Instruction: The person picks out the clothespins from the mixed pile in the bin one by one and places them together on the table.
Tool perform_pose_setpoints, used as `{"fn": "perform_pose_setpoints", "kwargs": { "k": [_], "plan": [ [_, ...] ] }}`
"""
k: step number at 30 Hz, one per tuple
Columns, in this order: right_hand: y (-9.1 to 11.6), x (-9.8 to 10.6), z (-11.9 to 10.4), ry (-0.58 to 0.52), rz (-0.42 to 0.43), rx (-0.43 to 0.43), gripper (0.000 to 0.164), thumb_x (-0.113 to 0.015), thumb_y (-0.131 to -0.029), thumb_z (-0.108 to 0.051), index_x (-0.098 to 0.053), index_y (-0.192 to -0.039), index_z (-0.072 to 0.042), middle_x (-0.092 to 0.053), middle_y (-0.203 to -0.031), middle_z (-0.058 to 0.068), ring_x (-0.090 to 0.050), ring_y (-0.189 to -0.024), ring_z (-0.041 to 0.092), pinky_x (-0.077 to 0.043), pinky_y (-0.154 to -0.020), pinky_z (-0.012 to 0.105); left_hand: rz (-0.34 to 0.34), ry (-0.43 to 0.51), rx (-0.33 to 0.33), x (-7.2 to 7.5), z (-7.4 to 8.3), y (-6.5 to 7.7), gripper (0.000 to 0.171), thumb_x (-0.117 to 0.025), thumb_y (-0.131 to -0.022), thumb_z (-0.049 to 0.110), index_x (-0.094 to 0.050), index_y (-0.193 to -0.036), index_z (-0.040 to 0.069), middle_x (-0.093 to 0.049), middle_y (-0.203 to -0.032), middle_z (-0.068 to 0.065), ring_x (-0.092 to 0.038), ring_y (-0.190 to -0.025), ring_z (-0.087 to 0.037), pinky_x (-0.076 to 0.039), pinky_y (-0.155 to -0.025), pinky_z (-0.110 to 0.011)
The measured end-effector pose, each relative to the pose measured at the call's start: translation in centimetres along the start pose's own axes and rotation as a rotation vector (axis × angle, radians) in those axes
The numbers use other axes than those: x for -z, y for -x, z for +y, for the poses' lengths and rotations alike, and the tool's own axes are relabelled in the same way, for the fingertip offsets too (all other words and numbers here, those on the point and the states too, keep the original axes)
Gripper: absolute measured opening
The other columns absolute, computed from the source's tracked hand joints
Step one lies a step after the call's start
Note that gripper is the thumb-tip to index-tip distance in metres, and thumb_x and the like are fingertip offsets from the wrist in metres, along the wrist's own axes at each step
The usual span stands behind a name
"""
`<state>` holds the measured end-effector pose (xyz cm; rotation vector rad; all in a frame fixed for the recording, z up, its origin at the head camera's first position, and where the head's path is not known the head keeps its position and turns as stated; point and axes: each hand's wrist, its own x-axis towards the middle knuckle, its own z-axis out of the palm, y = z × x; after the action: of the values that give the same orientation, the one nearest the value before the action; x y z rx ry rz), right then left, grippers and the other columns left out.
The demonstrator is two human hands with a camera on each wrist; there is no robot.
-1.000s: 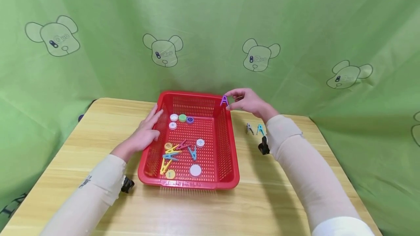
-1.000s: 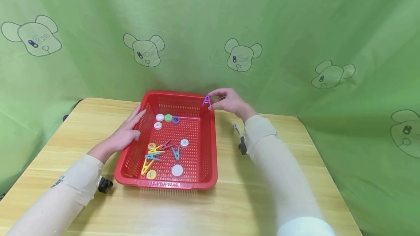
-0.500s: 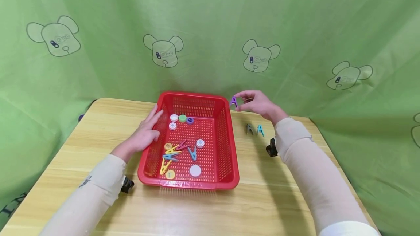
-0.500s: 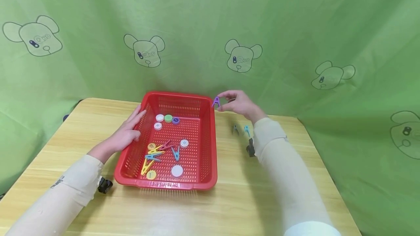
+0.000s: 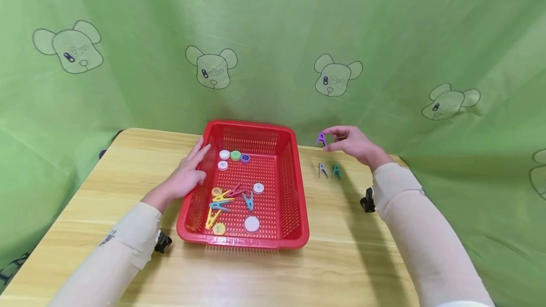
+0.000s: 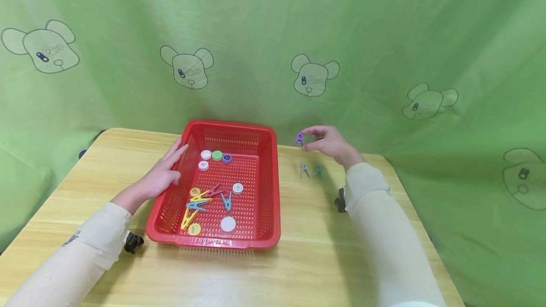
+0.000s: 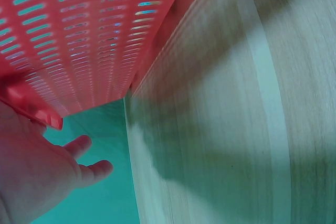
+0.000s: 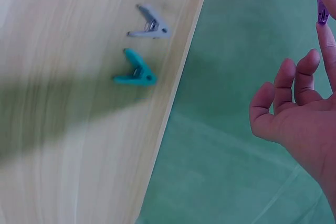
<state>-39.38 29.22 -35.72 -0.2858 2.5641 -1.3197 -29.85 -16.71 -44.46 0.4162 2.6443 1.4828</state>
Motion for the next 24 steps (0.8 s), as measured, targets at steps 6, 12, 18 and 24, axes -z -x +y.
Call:
{"fn": "perform_pose_setpoints", "kwargs": {
  "k": [6, 12, 18, 24],
  "plan": [
    [0.5, 0.5, 1.3, 0.007, 0.004, -0.015, 0.058, -0.077, -0.082, -0.003, -0.058, -0.137, -0.002, -0.047, -0.107, 0.012, -0.045, -0.099, 0.023, -0.045, -0.083, 0.033, -0.006, 0.003, 0.004, 0.0, 0.0, 0.1, 0.094, -0.054, -0.077, -0.004, -0.016, -0.161, 0.012, 0.013, -0.164, 0.016, 0.004, -0.148, -0.04, -0.019, -0.11, -0.067],
    [0.8, 0.9, 2.1, 0.006, 0.007, -0.013, 0.059, -0.077, -0.081, -0.004, -0.057, -0.137, -0.001, -0.046, -0.107, 0.014, -0.044, -0.097, 0.023, -0.045, -0.08, 0.03, -0.004, -0.002, 0.002, -0.1, 0.0, 0.0, 0.094, -0.055, -0.077, -0.004, -0.017, -0.161, 0.012, 0.013, -0.164, 0.016, 0.004, -0.148, -0.041, -0.017, -0.11, -0.068],
    [0.9, 1.4, 3.1, -0.007, 0.006, -0.018, 0.058, -0.077, -0.081, -0.002, -0.057, -0.136, 0.001, -0.046, -0.105, 0.014, -0.044, -0.094, 0.022, -0.044, -0.076, 0.029, 0.004, -0.001, 0.003, 0.0, -0.1, -0.1, 0.094, -0.055, -0.077, -0.004, -0.017, -0.161, 0.013, 0.013, -0.164, 0.017, 0.004, -0.148, -0.041, -0.02, -0.109, -0.067],
    [1.0, 1.8, 4.6, -0.007, -0.002, -0.033, 0.06, -0.077, -0.083, -0.005, -0.054, -0.138, 0.001, -0.046, -0.106, 0.014, -0.044, -0.094, 0.021, -0.044, -0.077, 0.029, 0.005, -0.005, 0.003, 0.0, -0.2, -0.1, 0.093, -0.054, -0.078, -0.004, -0.016, -0.161, 0.013, 0.013, -0.163, 0.018, 0.003, -0.148, -0.04, -0.022, -0.109, -0.066]
  ]
}}
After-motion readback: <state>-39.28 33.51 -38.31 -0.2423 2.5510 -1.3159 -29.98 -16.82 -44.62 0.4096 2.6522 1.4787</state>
